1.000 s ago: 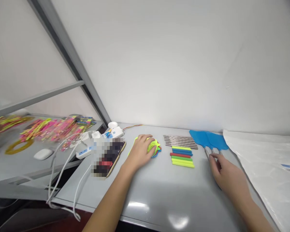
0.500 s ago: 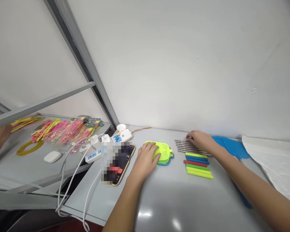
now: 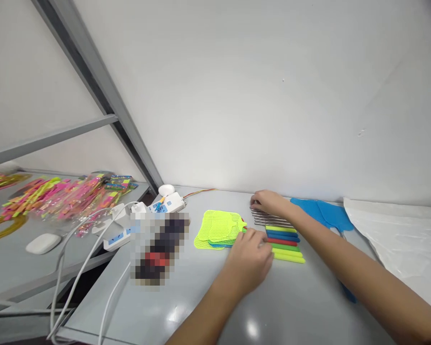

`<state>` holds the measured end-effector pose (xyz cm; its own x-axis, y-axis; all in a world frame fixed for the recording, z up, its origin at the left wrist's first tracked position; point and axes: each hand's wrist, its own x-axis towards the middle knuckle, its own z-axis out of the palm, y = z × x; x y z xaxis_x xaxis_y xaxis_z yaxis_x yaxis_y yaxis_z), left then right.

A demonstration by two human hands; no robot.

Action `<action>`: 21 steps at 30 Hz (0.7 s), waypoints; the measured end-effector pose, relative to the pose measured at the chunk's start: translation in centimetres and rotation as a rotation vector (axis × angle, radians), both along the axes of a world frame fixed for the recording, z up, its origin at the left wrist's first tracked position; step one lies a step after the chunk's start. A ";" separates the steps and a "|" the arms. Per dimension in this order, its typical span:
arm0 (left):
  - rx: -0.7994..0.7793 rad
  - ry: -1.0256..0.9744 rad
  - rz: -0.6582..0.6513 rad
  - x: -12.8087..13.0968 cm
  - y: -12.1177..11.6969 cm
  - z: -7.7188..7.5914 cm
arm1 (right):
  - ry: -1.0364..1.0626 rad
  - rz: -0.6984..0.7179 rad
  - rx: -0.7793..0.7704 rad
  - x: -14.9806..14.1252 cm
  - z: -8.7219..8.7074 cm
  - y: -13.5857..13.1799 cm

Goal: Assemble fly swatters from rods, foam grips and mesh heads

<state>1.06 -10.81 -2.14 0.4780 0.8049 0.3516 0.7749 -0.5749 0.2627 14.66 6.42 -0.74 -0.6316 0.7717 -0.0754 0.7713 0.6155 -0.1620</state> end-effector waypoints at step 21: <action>-0.072 0.052 0.005 1.4 0.4 -2.4 | 1.400 -0.153 0.502 2.8 5.3 -9.2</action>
<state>2.50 -10.36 -4.59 0.4901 0.8295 0.2676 0.7913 -0.5522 0.2625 17.44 -2.74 4.58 0.1207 0.5968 0.7933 0.2343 0.7594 -0.6070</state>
